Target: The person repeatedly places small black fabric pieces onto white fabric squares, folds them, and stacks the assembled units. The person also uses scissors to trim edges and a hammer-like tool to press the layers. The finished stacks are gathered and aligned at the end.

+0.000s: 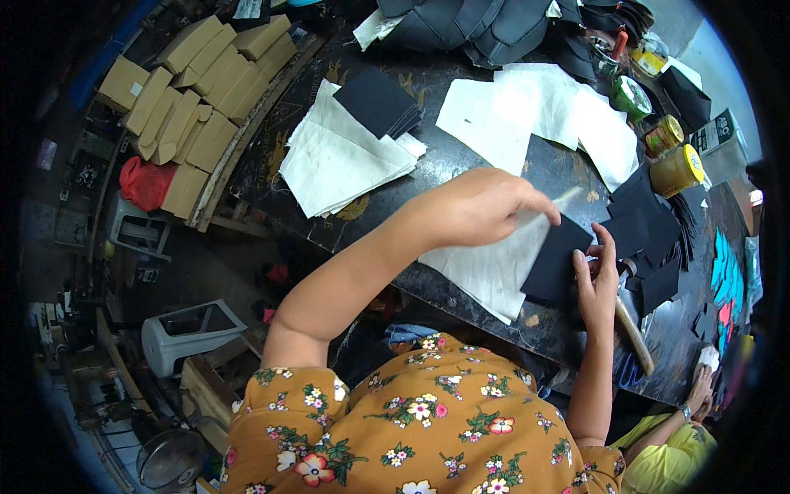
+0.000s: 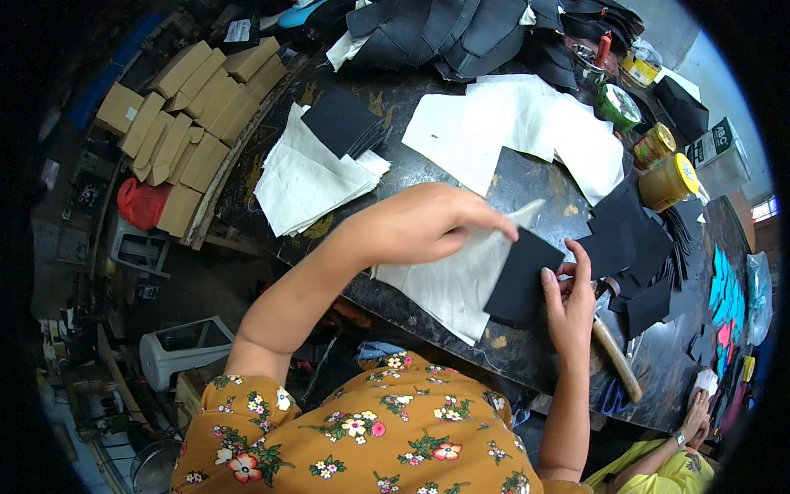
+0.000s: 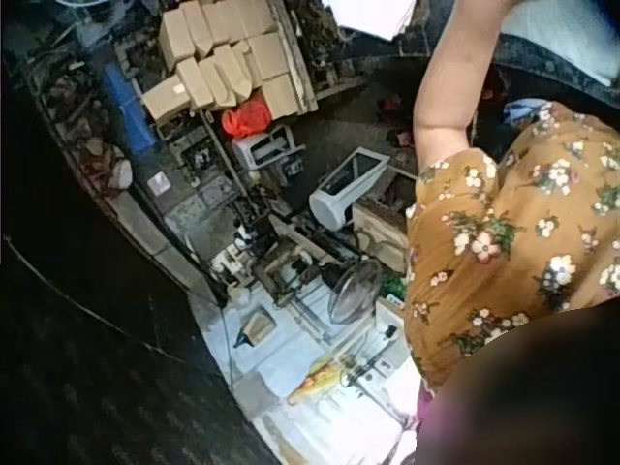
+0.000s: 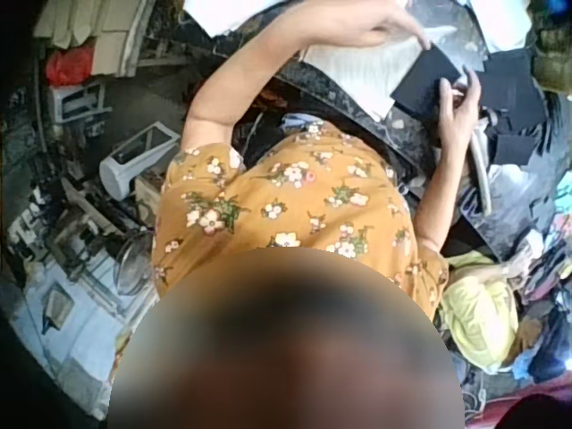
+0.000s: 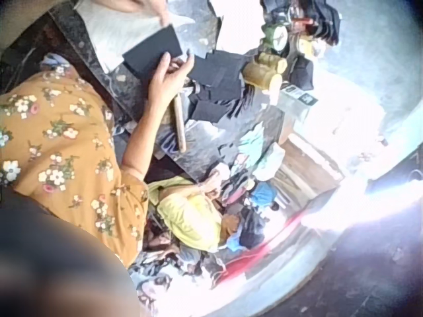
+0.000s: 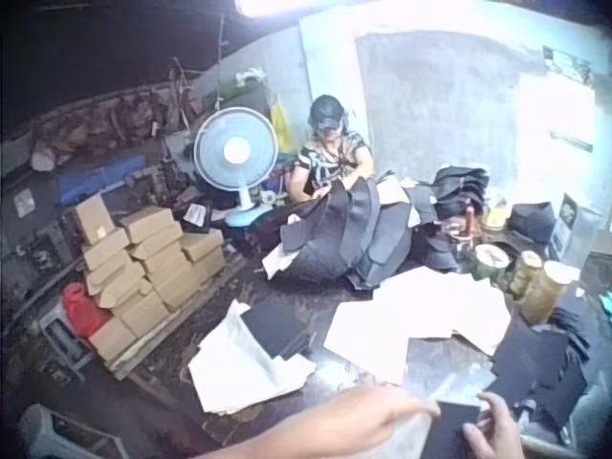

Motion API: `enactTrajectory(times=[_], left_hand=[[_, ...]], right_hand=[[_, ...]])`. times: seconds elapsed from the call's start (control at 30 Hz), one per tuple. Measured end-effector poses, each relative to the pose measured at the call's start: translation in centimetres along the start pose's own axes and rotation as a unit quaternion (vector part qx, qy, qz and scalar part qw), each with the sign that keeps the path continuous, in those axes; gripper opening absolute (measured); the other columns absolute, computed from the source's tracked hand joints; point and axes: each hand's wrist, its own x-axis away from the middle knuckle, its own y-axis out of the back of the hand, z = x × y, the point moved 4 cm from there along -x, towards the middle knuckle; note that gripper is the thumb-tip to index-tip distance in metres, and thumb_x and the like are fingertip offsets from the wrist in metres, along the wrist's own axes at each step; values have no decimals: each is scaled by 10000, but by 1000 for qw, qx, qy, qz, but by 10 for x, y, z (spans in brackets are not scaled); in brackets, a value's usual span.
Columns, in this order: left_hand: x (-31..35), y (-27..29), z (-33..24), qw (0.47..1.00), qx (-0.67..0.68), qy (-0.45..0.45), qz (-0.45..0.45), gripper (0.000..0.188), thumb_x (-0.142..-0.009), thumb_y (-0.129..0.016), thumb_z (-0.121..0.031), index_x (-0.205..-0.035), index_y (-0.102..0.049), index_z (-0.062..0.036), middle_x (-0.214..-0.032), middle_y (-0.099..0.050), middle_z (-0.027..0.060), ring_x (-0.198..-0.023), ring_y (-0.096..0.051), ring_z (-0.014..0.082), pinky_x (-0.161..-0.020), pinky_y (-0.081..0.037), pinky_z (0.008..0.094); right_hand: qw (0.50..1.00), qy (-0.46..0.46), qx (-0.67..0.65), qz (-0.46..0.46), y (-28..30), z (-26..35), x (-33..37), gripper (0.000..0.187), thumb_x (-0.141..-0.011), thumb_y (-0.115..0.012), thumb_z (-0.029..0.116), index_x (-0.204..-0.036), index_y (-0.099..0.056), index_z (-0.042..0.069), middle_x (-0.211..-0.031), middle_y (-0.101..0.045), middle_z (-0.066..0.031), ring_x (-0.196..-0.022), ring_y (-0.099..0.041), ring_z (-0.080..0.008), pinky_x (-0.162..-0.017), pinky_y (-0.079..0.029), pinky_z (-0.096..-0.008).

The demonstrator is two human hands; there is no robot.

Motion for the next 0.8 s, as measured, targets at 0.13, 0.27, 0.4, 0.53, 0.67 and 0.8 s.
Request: enactTrajectory(times=[0.13,0.27,0.4,0.53,0.67,0.8], left_hand=[[61,73,-26,990,33,-90,-101,525,-855,-590,80,-1335,-751,-57,-1353,-748,145,-1281,-694,324,-1165,-496,452],[138,161,15,965,77,74,-239,542,-884,-604,63,-1403,-715,-45,-1407,-729,107,-1344,-650,197,-1212,-451,368],[190,186,114,908,127,251,-312,511,-923,-706,-73,-1433,-685,-56,-1413,-708,109,-1293,-656,213,-1141,-479,343],[202,154,170,874,-149,296,-355,573,-947,-788,-262,-1490,-646,-148,-1554,-572,219,-1382,-588,367,-1181,-442,457],[155,103,169,859,-264,155,-410,779,-996,-687,-580,-1620,-494,-154,-1684,-397,277,-1552,-375,477,-1263,-304,552],[120,86,144,844,-324,213,-371,802,-1013,-613,-640,-1651,-460,-178,-1729,-343,246,-1615,-267,464,-1279,-184,657]], right_hand=[[993,-10,-116,11,1,-4,-1,556,-1101,-612,168,-1624,-439,89,-1066,-583,-48,-883,-578,-110,-786,-562,-281],[993,-14,-119,12,0,-6,-2,556,-1101,-614,176,-1623,-442,94,-1080,-591,-51,-892,-582,-105,-784,-558,-280],[996,14,-82,12,-3,-4,-1,539,-1075,-646,138,-1586,-482,80,-1047,-605,-40,-887,-583,-105,-784,-532,-274],[999,51,7,-4,-6,4,4,511,-976,-742,62,-1464,-591,55,-1016,-616,-45,-821,-582,-119,-766,-513,-288],[977,130,169,-26,-12,19,12,449,-892,-816,108,-1321,-686,89,-1072,-639,-125,-891,-659,-288,-816,-553,-394],[967,163,196,-12,-12,30,17,440,-884,-818,137,-1303,-693,87,-1140,-642,-155,-1049,-658,-375,-898,-543,-448]])
